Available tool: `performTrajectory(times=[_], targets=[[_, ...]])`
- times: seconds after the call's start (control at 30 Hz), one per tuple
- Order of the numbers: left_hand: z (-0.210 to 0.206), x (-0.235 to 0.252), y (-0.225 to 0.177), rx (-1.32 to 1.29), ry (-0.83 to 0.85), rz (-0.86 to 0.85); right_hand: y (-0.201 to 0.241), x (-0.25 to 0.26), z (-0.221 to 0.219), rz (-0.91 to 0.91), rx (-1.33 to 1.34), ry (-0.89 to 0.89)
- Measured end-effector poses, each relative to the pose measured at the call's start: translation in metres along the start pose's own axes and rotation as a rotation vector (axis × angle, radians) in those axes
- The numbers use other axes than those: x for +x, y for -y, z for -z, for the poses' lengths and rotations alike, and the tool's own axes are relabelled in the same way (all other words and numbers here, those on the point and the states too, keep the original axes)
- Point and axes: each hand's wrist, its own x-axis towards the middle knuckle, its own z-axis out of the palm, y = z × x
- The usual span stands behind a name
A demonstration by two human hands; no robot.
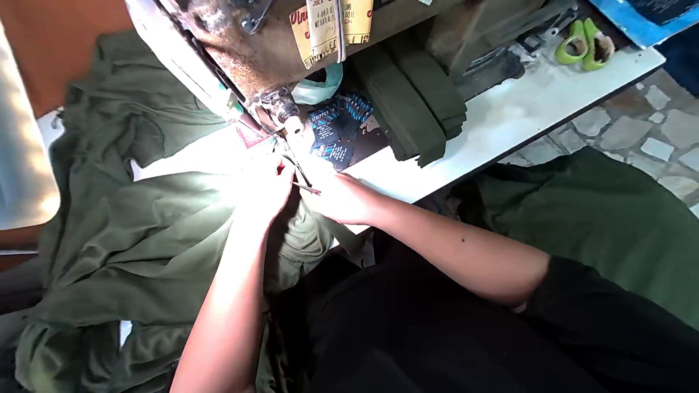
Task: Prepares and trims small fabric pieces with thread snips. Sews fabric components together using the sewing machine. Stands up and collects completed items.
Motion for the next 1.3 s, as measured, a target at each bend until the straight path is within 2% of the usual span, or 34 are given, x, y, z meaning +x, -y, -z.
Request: performTrajectory(times=[0.33, 0.53, 0.63, 0.73, 0.8, 0.87, 1.1, 1.2, 1.3], targets=[[0.01, 0.018, -0.005, 0.06, 0.088, 0.138, 0.006, 0.003, 0.0, -0.079, 0.023, 0.01], [0.012, 0.026, 0.002, 0.001, 0.141, 0.15, 0.003, 0.003, -0.001, -0.034, 0.002, -0.011], [0.011, 0.03, 0.006, -0.015, 0.145, 0.141, 0.007, 0.002, -0.003, 0.029, -0.14, 0.023], [0.011, 0.031, 0.003, 0.007, 0.155, 0.172, 0.016, 0.0, -0.008, -0.005, -0.451, 0.067], [0.012, 0.031, 0.003, 0.025, 0.159, 0.175, 0.02, -0.001, -0.01, -0.041, -0.563, 0.044], [0.01, 0.03, 0.004, 0.027, 0.155, 0.168, 0.017, 0.002, -0.008, -0.021, -0.615, 0.02], [0.008, 0.019, -0.006, 0.009, 0.066, 0.18, -0.004, 0.014, 0.014, 0.235, -0.671, 0.141], [-0.018, 0.003, 0.002, -0.013, -0.122, 0.046, -0.005, 0.014, 0.016, 0.243, -0.667, 0.14], [-0.041, -0.012, 0.024, 0.053, -0.337, -0.289, -0.001, 0.012, 0.015, 0.206, -0.685, 0.131]])
